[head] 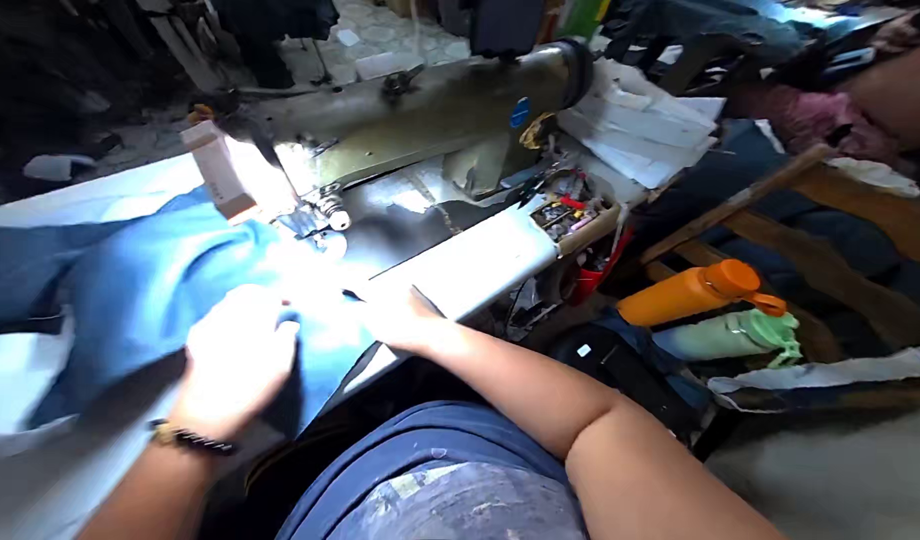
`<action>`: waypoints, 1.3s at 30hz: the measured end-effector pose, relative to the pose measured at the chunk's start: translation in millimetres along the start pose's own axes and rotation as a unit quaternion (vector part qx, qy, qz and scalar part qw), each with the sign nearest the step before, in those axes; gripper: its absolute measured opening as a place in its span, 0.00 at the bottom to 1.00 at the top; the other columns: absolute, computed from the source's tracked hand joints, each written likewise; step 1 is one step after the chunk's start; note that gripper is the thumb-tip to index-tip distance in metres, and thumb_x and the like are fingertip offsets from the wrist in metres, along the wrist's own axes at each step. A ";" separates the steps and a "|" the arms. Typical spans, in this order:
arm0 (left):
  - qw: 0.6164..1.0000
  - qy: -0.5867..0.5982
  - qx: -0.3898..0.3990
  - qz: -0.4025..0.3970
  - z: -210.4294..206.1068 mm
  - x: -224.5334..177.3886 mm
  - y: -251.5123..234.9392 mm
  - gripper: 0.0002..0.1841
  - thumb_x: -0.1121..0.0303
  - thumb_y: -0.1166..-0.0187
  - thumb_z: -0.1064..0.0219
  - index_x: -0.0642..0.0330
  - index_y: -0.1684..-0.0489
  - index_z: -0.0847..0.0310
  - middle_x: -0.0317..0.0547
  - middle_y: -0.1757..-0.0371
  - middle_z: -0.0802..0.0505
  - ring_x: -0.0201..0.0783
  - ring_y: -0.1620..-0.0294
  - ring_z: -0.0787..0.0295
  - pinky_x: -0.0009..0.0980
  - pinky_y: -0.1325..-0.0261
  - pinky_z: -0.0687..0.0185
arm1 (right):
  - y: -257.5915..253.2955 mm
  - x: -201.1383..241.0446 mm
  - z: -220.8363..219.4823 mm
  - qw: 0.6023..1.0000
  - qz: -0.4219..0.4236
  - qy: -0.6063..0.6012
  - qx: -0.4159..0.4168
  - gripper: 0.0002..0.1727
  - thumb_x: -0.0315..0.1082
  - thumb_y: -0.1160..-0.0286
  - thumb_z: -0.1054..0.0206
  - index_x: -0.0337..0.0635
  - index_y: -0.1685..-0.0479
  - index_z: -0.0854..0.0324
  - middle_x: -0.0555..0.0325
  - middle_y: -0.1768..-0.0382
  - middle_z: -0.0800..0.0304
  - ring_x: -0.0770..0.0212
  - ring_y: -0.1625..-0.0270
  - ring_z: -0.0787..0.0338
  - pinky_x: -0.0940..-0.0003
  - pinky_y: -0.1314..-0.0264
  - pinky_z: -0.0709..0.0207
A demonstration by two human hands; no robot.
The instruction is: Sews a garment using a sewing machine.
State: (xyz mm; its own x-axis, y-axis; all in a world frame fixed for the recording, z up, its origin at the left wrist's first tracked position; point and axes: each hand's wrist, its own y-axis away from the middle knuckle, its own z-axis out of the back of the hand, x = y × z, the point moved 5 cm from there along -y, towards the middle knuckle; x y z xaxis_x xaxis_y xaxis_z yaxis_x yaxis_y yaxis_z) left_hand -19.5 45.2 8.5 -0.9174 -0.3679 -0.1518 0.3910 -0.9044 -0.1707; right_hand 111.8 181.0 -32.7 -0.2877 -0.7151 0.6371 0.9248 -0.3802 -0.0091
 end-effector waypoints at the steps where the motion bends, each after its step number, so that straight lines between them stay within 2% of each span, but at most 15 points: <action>1: 1.000 0.006 0.019 0.000 -22.7 -1.9 9.3 0.21 0.58 0.14 0.44 0.61 0.36 0.14 0.67 0.31 0.14 0.71 0.28 0.19 0.74 0.37 0.27 | 0.7 -4.3 -4.1 0.999 0.036 0.018 -0.011 0.18 0.35 0.14 0.43 0.45 0.36 0.12 0.49 0.45 0.06 0.50 0.38 0.09 0.45 0.33 0.20; 3: 1.000 0.022 0.007 0.007 -50.1 9.4 22.2 0.25 0.51 0.12 0.50 0.53 0.28 0.17 0.60 0.19 0.21 0.63 0.16 0.29 0.74 0.21 0.41 | -1.0 -7.6 -11.1 0.995 0.087 0.043 -0.027 0.19 0.29 0.20 0.42 0.49 0.39 0.09 0.53 0.44 0.06 0.51 0.37 0.09 0.44 0.33 0.19; 6: 0.997 0.064 -0.009 -0.031 -47.6 20.9 24.8 0.24 0.52 0.11 0.48 0.51 0.24 0.18 0.55 0.15 0.24 0.59 0.12 0.35 0.68 0.14 0.48 | -6.5 -7.7 -15.7 0.992 0.102 0.065 -0.036 0.20 0.28 0.20 0.44 0.50 0.37 0.10 0.51 0.40 0.07 0.47 0.35 0.10 0.40 0.33 0.21; 10: 0.990 0.086 -0.055 -0.098 -31.7 3.3 34.0 0.16 0.66 0.13 0.42 0.59 0.39 0.10 0.60 0.42 0.10 0.61 0.41 0.14 0.57 0.41 0.20 | -3.1 -8.0 -5.1 0.980 0.146 -0.013 -0.135 0.15 0.29 0.16 0.41 0.41 0.46 0.07 0.49 0.48 0.04 0.51 0.44 0.05 0.48 0.39 0.16; 13: 0.992 0.112 0.049 -0.011 -27.6 -18.4 49.7 0.33 0.42 0.19 0.39 0.59 0.26 0.20 0.58 0.39 0.14 0.56 0.38 0.16 0.54 0.37 0.18 | -3.0 -14.9 -1.5 0.973 0.136 -0.103 -0.154 0.13 0.30 0.16 0.40 0.39 0.46 0.10 0.53 0.48 0.04 0.64 0.45 0.06 0.63 0.38 0.15; 15: 0.993 0.104 0.056 0.016 -25.3 -26.5 55.1 0.40 0.33 0.31 0.31 0.56 0.28 0.19 0.58 0.38 0.15 0.59 0.40 0.18 0.56 0.46 0.19 | -3.9 -16.5 1.4 0.959 0.153 -0.176 -0.161 0.11 0.27 0.18 0.38 0.35 0.49 0.11 0.54 0.51 0.05 0.73 0.50 0.09 0.77 0.42 0.17; 18: 0.993 0.099 0.058 0.029 -24.5 -31.0 58.3 0.30 0.47 0.29 0.25 0.58 0.35 0.16 0.60 0.36 0.15 0.63 0.39 0.17 0.59 0.47 0.18 | 1.7 -15.3 7.0 0.941 0.165 -0.283 -0.084 0.10 0.26 0.21 0.37 0.33 0.49 0.14 0.58 0.50 0.09 0.79 0.52 0.12 0.82 0.46 0.18; 22: 0.994 0.088 0.053 0.023 -22.9 -31.4 62.4 0.19 0.58 0.19 0.36 0.63 0.40 0.15 0.59 0.35 0.15 0.61 0.38 0.16 0.58 0.45 0.17 | 24.9 -12.6 9.4 0.956 0.182 -0.222 0.068 0.27 0.29 0.36 0.34 0.42 0.31 0.18 0.61 0.33 0.14 0.77 0.39 0.14 0.77 0.40 0.17; 24: 0.997 0.065 0.043 0.012 -22.0 -34.5 63.8 0.19 0.59 0.17 0.39 0.63 0.40 0.14 0.59 0.36 0.14 0.60 0.39 0.15 0.56 0.49 0.16 | 34.0 -7.5 5.4 0.974 0.182 -0.126 0.039 0.26 0.32 0.34 0.35 0.46 0.31 0.17 0.58 0.38 0.11 0.69 0.46 0.13 0.66 0.46 0.20; 27: 0.999 0.039 0.019 0.001 -21.3 -41.2 61.7 0.16 0.63 0.18 0.40 0.61 0.42 0.13 0.59 0.39 0.12 0.59 0.43 0.12 0.52 0.56 0.16 | 35.5 5.6 1.2 0.979 0.191 -0.049 -0.048 0.16 0.35 0.25 0.33 0.44 0.40 0.13 0.53 0.51 0.09 0.62 0.62 0.16 0.63 0.60 0.23; 30: 0.999 0.034 0.031 0.019 -19.8 -43.8 58.4 0.15 0.69 0.23 0.35 0.62 0.42 0.14 0.58 0.42 0.12 0.58 0.46 0.12 0.52 0.59 0.16 | 30.6 14.4 1.6 0.975 0.203 -0.012 -0.087 0.13 0.35 0.25 0.34 0.40 0.47 0.11 0.48 0.53 0.07 0.55 0.60 0.09 0.58 0.60 0.17; 33: 0.997 0.041 0.023 0.055 -16.5 -42.4 55.0 0.10 0.71 0.21 0.36 0.63 0.47 0.16 0.56 0.51 0.12 0.56 0.52 0.10 0.52 0.60 0.14 | 26.9 17.9 -0.7 0.984 0.176 0.023 -0.002 0.25 0.50 0.33 0.24 0.48 0.38 0.14 0.51 0.52 0.14 0.52 0.57 0.12 0.50 0.61 0.19; 35: 0.996 0.051 -0.006 0.069 -16.3 -40.9 55.2 0.10 0.73 0.21 0.37 0.65 0.48 0.17 0.56 0.52 0.11 0.55 0.53 0.09 0.52 0.59 0.13 | 26.3 18.2 -1.8 0.985 0.164 0.051 0.000 0.24 0.45 0.37 0.20 0.50 0.40 0.13 0.51 0.56 0.16 0.51 0.59 0.14 0.49 0.64 0.20; 37: 0.995 0.063 0.000 0.083 -17.2 -39.5 54.6 0.13 0.76 0.25 0.34 0.64 0.45 0.16 0.57 0.51 0.11 0.57 0.51 0.08 0.53 0.58 0.12 | 23.9 16.3 1.8 0.983 0.166 0.047 -0.056 0.15 0.30 0.41 0.25 0.46 0.51 0.09 0.49 0.57 0.10 0.47 0.53 0.10 0.44 0.56 0.18; 39: 0.991 0.071 0.042 0.103 -20.2 -39.4 53.9 0.17 0.76 0.31 0.29 0.63 0.43 0.17 0.57 0.48 0.11 0.58 0.46 0.10 0.54 0.56 0.14 | 18.6 13.5 5.4 0.979 0.167 0.034 -0.108 0.15 0.26 0.44 0.31 0.41 0.54 0.09 0.47 0.58 0.14 0.46 0.52 0.14 0.47 0.55 0.20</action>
State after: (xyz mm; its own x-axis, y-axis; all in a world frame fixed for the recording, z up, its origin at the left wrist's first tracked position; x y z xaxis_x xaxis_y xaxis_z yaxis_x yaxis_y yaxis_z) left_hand 39.1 15.3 -14.4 -0.7965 -0.5178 -0.3122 0.5559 -0.8302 -0.0414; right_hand 126.4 167.5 -20.1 -0.0005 -0.8559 0.5172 0.8979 -0.2281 -0.3765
